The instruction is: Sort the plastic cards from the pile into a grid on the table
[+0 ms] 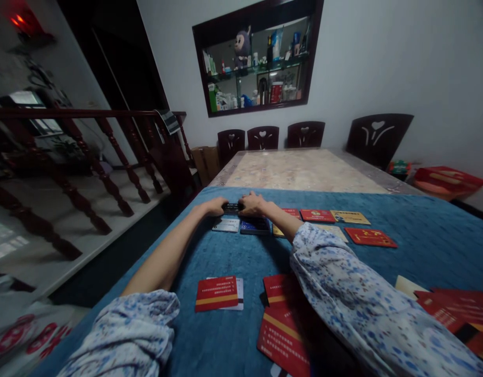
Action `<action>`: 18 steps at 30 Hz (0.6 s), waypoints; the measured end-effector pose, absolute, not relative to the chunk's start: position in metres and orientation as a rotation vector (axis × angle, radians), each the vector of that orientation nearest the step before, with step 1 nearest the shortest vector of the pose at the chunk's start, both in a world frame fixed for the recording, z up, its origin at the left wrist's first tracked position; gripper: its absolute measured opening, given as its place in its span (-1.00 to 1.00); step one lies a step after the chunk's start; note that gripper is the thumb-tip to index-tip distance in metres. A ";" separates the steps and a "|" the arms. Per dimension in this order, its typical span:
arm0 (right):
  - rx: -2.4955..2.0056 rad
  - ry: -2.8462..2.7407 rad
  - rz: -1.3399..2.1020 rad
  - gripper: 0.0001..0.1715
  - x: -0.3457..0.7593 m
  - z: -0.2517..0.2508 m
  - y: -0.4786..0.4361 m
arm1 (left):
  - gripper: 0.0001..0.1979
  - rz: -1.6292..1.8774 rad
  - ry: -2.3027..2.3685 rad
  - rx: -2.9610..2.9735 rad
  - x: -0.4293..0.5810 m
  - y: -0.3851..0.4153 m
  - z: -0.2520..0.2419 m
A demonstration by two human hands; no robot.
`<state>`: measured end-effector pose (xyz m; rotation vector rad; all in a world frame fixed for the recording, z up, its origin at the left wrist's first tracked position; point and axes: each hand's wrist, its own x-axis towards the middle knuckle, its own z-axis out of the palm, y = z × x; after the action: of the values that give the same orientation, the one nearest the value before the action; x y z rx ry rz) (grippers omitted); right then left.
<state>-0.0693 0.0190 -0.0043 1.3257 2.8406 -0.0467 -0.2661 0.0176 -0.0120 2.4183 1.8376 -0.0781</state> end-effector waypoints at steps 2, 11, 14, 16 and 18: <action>1.317 2.851 -0.051 -0.43 -0.068 -0.004 0.019 | -0.58 -0.074 1.825 2.430 -0.267 0.018 -0.013; 1.295 2.858 -0.001 -0.33 -0.065 -0.007 0.021 | -0.30 -0.066 1.874 2.420 -0.272 0.021 -0.021; 1.284 2.896 0.049 -0.29 -0.062 -0.006 0.019 | -0.23 -0.037 1.923 2.427 -0.272 0.016 -0.021; 1.271 2.932 0.084 -0.29 -0.059 -0.004 0.015 | -0.25 0.007 1.944 2.424 -0.272 0.011 -0.021; 1.255 2.969 0.119 -0.32 -0.056 0.000 0.008 | -0.27 0.090 1.964 2.421 -0.273 0.004 -0.020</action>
<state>-0.0560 0.0084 0.0000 1.2550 2.9692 0.1188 -0.2730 0.0043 -0.0201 2.4211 1.9642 0.0901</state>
